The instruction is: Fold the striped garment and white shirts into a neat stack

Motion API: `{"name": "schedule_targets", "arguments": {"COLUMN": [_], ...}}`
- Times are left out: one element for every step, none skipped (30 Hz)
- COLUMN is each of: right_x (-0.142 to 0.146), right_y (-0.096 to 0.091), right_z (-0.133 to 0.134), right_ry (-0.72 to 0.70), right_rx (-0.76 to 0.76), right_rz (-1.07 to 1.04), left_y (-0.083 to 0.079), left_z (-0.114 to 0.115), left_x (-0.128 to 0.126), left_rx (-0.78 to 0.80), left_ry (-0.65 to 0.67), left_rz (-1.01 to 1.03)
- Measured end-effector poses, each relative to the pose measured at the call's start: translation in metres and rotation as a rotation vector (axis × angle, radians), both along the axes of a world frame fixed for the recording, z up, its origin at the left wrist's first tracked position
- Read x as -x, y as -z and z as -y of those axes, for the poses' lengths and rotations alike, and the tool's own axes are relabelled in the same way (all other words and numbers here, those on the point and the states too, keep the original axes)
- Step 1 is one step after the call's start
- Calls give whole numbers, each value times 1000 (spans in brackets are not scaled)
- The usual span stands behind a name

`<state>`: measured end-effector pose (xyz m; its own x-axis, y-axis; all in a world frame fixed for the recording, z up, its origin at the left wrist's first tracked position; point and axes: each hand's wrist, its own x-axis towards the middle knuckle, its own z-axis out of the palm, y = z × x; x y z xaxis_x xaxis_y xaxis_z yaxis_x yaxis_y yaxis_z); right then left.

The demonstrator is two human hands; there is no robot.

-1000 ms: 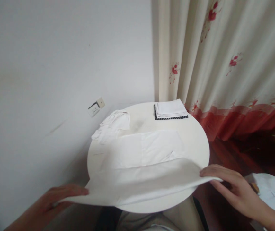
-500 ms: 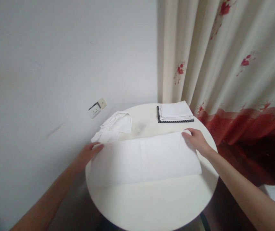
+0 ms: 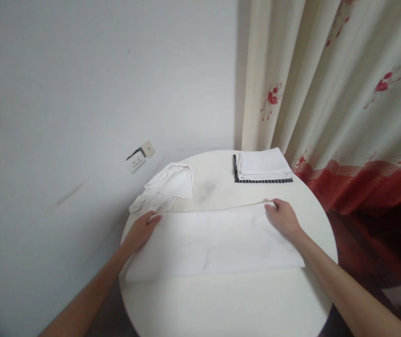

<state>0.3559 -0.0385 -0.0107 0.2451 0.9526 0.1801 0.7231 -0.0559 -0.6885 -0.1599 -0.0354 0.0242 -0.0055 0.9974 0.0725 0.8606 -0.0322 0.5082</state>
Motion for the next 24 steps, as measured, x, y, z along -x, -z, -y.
{"name": "schedule_targets", "arguments": {"right_x": [0,-1,-1,-2,-3,-4,-5,-6,-6,-6,-5,-4,-3,-2,-1,0,0,1,2,2,3,3,3,2], "right_y": [3,5,7,8,7,6,5,3,1,0,-1,-1,-1,-1,-1,0,1,2,3,4,5,6,6,6], "right_z": [-1,-2,-3,-4,-5,-6,-7,-7,-8,-9,-10,-11,-13,-14,-15,-15,-15,-15,-14,-13,-12,-11,-11,-11], "right_ry": [11,19,22,19,12,5,3,6,14,26,41,55,68,76,77,71,59,47,39,38,45,55,65,68], "right_rx": [18,34,43,49,61,81,108,136,158,170,168,154,135,115,99,88,78,64,43,20,0,-13,-14,0], "right_rz": [39,69,80,64,25,-30,-90,-144,-180,-191,-178,-145,-98,-46,-1,31,46,46,41,43,58,85,116,146], "left_y": [1,2,4,5,6,7,8,9,9,10,10,10,10,10,11,11,11,11,11,11,11,11,10,9], "left_z": [0,-1,-1,-2,-2,-2,-2,-2,-2,-1,-1,-1,0,0,0,0,1,1,1,1,1,1,0,0], "left_x": [-1,-2,-2,-2,-2,-1,0,0,0,0,-1,-2,-4,-5,-6,-7,-8,-9,-9,-9,-9,-9,-9,-9], "left_rx": [-2,-6,-9,-10,-11,-11,-11,-10,-11,-11,-12,-15,-18,-18,-17,-16,-14,-13,-12,-11,-9,-5,-1,1], "left_ry": [-7,-11,-12,-10,-10,-9,-9,-8,-9,-11,-21,-36,-56,-77,-96,-112,-121,-123,-126,-126,-126,-128,-130,-129], "left_rz": [-25,-49,-70,-86,-99,-108,-114,-120,-129,-140,-154,-171,-189,-207,-222,-234,-244,-251,-257,-264,-269,-274,-278,-279]}}
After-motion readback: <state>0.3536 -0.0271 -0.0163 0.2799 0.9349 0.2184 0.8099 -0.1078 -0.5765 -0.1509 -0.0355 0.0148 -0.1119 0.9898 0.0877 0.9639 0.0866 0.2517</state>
